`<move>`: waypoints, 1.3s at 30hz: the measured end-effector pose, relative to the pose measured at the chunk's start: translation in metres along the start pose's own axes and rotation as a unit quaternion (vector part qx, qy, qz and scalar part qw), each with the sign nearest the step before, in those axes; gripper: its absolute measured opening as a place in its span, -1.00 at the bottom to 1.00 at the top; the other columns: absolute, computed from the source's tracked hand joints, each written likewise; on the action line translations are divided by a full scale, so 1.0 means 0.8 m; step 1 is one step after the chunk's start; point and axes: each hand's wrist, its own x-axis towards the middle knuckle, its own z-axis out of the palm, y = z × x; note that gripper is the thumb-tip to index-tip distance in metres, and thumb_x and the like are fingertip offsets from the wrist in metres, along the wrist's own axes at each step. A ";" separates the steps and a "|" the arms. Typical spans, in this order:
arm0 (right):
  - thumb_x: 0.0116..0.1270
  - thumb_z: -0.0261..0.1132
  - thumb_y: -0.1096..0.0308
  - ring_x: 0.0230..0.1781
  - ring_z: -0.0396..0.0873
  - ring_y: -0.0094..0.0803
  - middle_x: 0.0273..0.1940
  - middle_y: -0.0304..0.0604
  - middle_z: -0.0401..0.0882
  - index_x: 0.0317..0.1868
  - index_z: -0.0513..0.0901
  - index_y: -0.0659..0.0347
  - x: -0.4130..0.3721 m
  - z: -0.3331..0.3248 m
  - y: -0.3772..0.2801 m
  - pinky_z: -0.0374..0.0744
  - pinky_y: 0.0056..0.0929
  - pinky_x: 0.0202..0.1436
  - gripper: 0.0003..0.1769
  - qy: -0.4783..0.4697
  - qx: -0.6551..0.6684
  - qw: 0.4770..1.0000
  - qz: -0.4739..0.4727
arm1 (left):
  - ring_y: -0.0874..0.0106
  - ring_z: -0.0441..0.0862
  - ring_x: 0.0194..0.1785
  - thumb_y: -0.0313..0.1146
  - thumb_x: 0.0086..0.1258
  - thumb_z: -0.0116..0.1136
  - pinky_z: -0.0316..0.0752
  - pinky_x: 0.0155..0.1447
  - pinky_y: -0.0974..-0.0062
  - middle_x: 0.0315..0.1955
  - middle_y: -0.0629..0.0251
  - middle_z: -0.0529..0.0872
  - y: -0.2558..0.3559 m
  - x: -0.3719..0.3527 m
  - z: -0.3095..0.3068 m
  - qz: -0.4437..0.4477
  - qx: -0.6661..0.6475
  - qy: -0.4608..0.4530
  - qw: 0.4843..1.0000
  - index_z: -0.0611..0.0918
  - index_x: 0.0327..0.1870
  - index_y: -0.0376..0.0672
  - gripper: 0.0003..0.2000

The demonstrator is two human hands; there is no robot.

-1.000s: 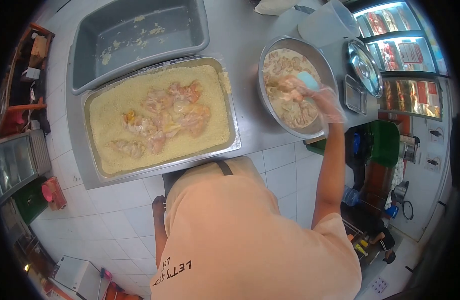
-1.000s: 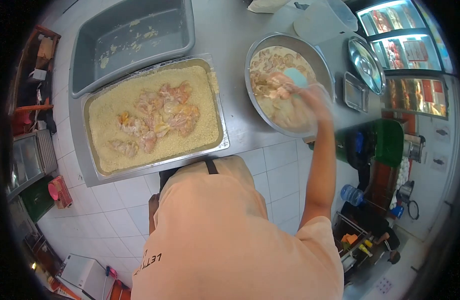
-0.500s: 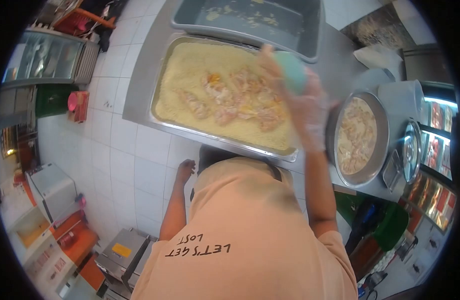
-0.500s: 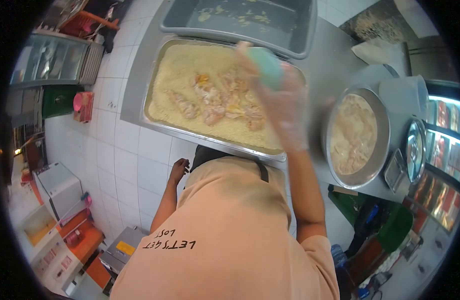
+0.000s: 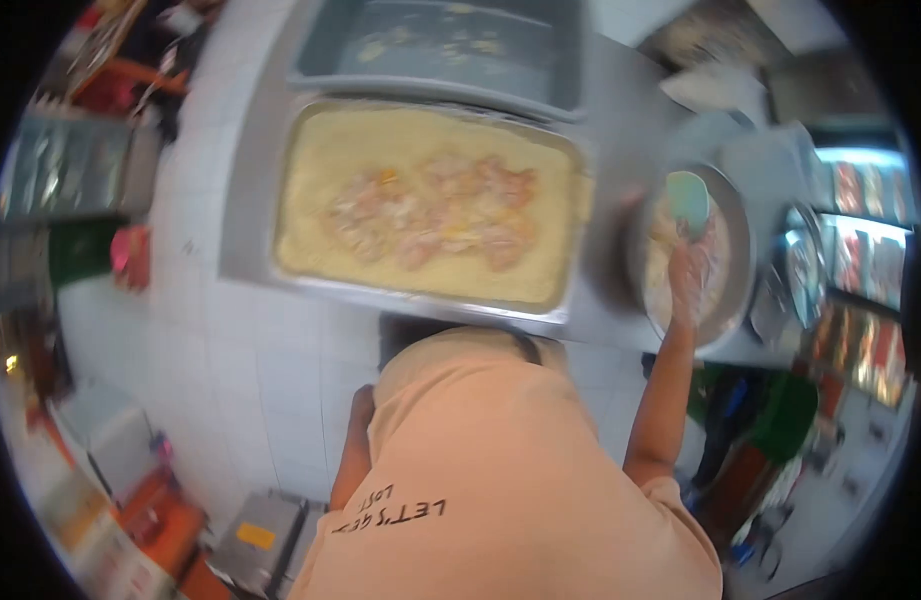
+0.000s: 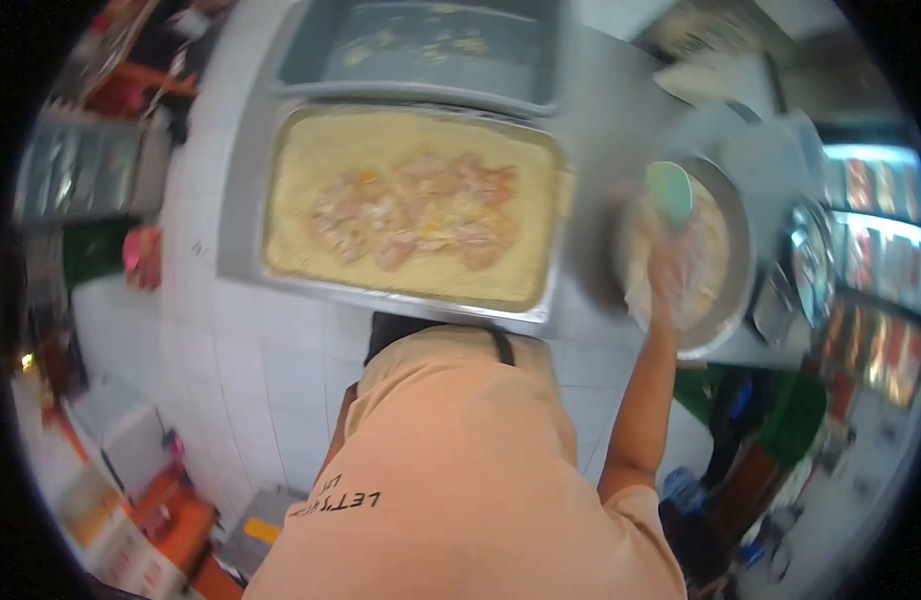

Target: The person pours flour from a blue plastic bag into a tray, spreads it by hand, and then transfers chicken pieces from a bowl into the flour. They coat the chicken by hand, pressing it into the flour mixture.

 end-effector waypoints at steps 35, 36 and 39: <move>0.23 0.31 -0.06 -0.13 0.57 -0.11 -0.12 -0.03 0.61 0.07 0.65 0.11 0.040 -0.143 0.188 0.47 -0.31 0.01 -0.48 -0.053 -0.145 0.987 0.054 | 0.50 0.55 -0.41 -0.22 0.43 -0.06 0.42 -0.37 0.49 -0.41 0.34 0.61 0.131 0.057 -0.090 0.113 0.016 -0.009 0.993 0.58 -0.25 -0.20 -0.76; 0.23 0.31 -0.06 -0.13 0.57 -0.11 -0.12 -0.03 0.61 0.07 0.65 0.11 0.040 -0.141 0.195 0.47 -0.31 0.01 -0.48 -0.058 -0.140 0.988 0.043 | 0.50 0.55 -0.41 -0.24 0.42 -0.04 0.41 -0.39 0.52 -0.41 0.33 0.62 0.170 0.051 -0.092 0.040 -0.043 -0.009 0.998 0.58 -0.24 -0.20 -0.77; 0.17 0.37 -0.07 -0.15 0.59 -0.09 -0.16 0.02 0.63 0.04 0.63 0.25 0.027 -0.111 0.143 0.48 -0.30 -0.02 -0.40 -0.080 -0.274 0.941 -0.181 | 0.51 0.55 -0.44 -0.26 0.40 -0.01 0.38 -0.43 0.58 -0.42 0.32 0.63 0.194 0.055 -0.085 -0.025 -0.200 0.008 0.980 0.58 -0.22 -0.19 -0.80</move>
